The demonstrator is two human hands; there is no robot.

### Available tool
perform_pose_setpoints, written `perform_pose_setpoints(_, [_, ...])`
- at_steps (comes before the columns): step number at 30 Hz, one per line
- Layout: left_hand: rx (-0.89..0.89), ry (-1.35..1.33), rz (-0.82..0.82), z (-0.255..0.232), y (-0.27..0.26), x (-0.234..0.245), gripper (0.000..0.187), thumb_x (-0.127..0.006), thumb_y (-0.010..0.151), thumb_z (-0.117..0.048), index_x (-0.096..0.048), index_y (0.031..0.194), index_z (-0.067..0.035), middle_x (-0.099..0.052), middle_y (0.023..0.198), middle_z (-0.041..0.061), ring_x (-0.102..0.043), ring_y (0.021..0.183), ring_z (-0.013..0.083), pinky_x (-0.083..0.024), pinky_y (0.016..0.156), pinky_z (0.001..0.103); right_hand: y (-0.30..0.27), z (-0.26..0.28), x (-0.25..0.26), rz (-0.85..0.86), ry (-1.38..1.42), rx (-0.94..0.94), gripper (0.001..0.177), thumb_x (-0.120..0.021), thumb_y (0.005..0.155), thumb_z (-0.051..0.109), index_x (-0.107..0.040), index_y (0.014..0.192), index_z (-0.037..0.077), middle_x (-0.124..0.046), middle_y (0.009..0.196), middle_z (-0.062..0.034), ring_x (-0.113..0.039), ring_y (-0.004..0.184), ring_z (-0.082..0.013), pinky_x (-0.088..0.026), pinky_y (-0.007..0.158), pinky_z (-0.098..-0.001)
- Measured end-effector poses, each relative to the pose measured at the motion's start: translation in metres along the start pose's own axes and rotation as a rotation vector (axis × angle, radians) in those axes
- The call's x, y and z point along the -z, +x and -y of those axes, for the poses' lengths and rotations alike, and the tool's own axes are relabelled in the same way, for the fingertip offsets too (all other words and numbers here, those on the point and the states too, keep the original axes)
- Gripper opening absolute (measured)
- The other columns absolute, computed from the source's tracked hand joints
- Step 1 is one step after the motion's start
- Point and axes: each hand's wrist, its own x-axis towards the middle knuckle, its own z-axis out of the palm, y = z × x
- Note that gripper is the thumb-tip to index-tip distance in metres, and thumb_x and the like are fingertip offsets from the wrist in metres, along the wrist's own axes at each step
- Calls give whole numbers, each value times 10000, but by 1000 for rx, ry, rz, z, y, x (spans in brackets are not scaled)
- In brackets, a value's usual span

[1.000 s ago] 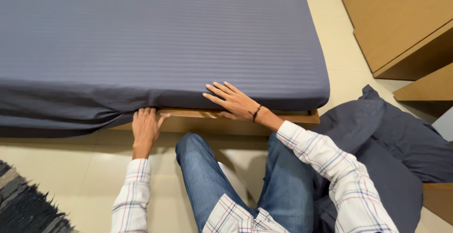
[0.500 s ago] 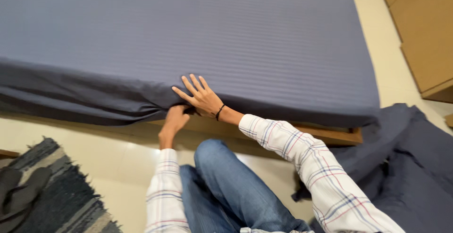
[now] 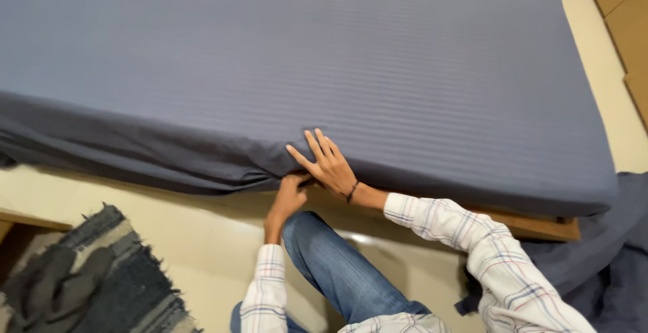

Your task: The person smooths the surface of a bedsheet and tucks the edges of the sheet under the mattress by hand.

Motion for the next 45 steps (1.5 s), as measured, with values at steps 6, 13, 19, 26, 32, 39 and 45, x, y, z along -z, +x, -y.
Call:
perform_pose_setpoints(6, [34,82,-151,-2,-12,-16,371,-612,667,72,-750,1010,42,-740,1044,239,-686,1031,411,-520,959,438,13,-3,-5,49,-100,66,781,-602,911,89,-330,1631,219,-436,1567,-279,-495,1425,-435,-449,1150,-489])
perform_pose_setpoints(13, [-63,269,-395,-25,-50,-26,331,-605,810,85,-733,1105,6,-745,1197,185,-685,1205,359,-529,1052,420,13,-14,-11,7,-54,138,717,-577,959,113,-349,1634,194,-426,1590,-276,-509,1423,-423,-452,1151,-467])
perform_pose_setpoints(19, [106,664,-318,-73,-36,13,538,-783,703,-55,-650,1213,52,-610,1312,263,-539,1258,428,-369,1124,515,14,-11,-9,68,-131,167,770,-578,894,101,-340,1623,172,-423,1566,-308,-496,1419,-432,-432,1158,-461])
perform_pose_setpoints(26, [192,741,-177,-61,-16,24,478,-829,711,-95,-686,1161,-18,-659,1156,156,-599,1153,342,-379,1129,510,15,-10,-1,55,-122,149,851,-612,856,55,-298,1641,152,-412,1566,-312,-465,1438,-436,-409,1170,-476])
perform_pose_setpoints(32, [347,677,35,-48,-10,36,489,-869,692,-102,-702,1149,-52,-660,1128,128,-619,1112,327,-467,1017,462,22,-6,11,119,-55,143,962,-691,748,67,-297,1622,142,-385,1571,-318,-434,1447,-451,-391,1174,-488])
perform_pose_setpoints(39, [74,616,-36,-45,-8,59,592,-894,621,-145,-690,1161,-12,-650,1178,139,-566,1155,340,-437,970,485,24,1,11,110,27,81,953,-716,743,102,-332,1612,165,-396,1575,-285,-449,1428,-446,-408,1151,-494])
perform_pose_setpoints(45, [-229,585,-38,-19,-14,80,574,-853,619,-131,-693,1154,2,-645,1183,158,-560,1163,355,-441,980,479,30,15,18,88,-40,-6,903,-680,783,22,-383,1607,242,-401,1612,-209,-448,1465,-360,-416,1165,-449])
